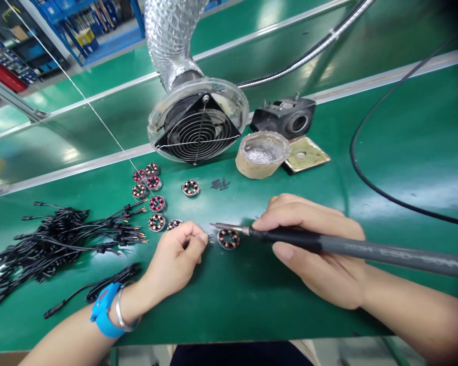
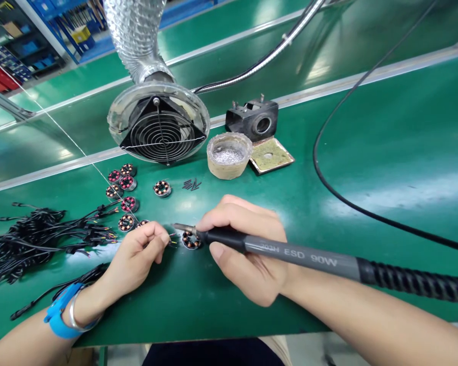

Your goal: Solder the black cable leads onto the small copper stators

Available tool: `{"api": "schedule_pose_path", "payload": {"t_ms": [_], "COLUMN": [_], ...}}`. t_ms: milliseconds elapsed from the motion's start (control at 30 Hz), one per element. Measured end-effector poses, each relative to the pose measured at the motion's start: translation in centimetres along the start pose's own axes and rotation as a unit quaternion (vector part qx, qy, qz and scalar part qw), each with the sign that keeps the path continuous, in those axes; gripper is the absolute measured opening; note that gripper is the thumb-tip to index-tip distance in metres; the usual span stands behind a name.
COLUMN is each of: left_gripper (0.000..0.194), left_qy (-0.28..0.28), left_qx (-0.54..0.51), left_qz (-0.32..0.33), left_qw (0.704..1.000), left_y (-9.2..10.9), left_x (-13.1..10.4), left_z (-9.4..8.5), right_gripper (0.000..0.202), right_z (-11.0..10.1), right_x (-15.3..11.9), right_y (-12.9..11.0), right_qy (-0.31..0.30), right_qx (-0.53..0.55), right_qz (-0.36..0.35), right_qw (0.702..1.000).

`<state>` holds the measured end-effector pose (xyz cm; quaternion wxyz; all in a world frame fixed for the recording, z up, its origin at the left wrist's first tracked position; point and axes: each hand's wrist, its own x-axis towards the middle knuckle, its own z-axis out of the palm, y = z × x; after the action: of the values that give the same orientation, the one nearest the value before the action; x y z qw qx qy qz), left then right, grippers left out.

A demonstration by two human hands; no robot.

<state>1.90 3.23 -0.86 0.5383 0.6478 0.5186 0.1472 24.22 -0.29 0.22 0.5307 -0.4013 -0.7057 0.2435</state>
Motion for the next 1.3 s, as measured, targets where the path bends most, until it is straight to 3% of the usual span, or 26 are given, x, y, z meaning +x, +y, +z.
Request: {"api": "schedule_pose_path", "payload": {"t_ms": [200, 367, 600, 800, 1000, 1300], "left_gripper": [0.027, 0.03, 0.023, 0.033, 0.045, 0.029], "left_qy": [-0.011, -0.04, -0.04, -0.059, -0.102, -0.054], "left_qx": [-0.012, 0.019, 0.101, -0.037, -0.163, -0.174], "left_qz": [0.002, 0.049, 0.097, 0.021, -0.089, -0.082], "left_qw": [1.0, 0.998, 0.989, 0.997, 0.977, 0.98], "left_y": [0.1, 0.1, 0.9, 0.2, 0.5, 0.6], "left_x": [0.0, 0.0, -0.5, -0.1, 0.0, 0.1], "left_z": [-0.1, -0.4, -1.0, -0.6, -0.1, 0.2], "right_gripper": [0.034, 0.023, 0.024, 0.029, 0.025, 0.033], "right_z": [1.9, 4.2, 4.0, 4.1, 4.5, 4.5], "right_x": [-0.2, 0.0, -0.2, -0.9, -1.0, -0.6], "right_y": [0.9, 1.9, 1.8, 2.0, 2.1, 1.9], "right_qy": [0.005, -0.057, -0.037, -0.059, -0.03, -0.079], "right_qx": [-0.042, -0.045, -0.087, -0.073, -0.107, -0.029], "right_qz": [0.006, -0.035, -0.076, -0.066, -0.082, 0.036], "right_qw": [0.999, 0.997, 0.993, 0.993, 0.99, 0.996]}}
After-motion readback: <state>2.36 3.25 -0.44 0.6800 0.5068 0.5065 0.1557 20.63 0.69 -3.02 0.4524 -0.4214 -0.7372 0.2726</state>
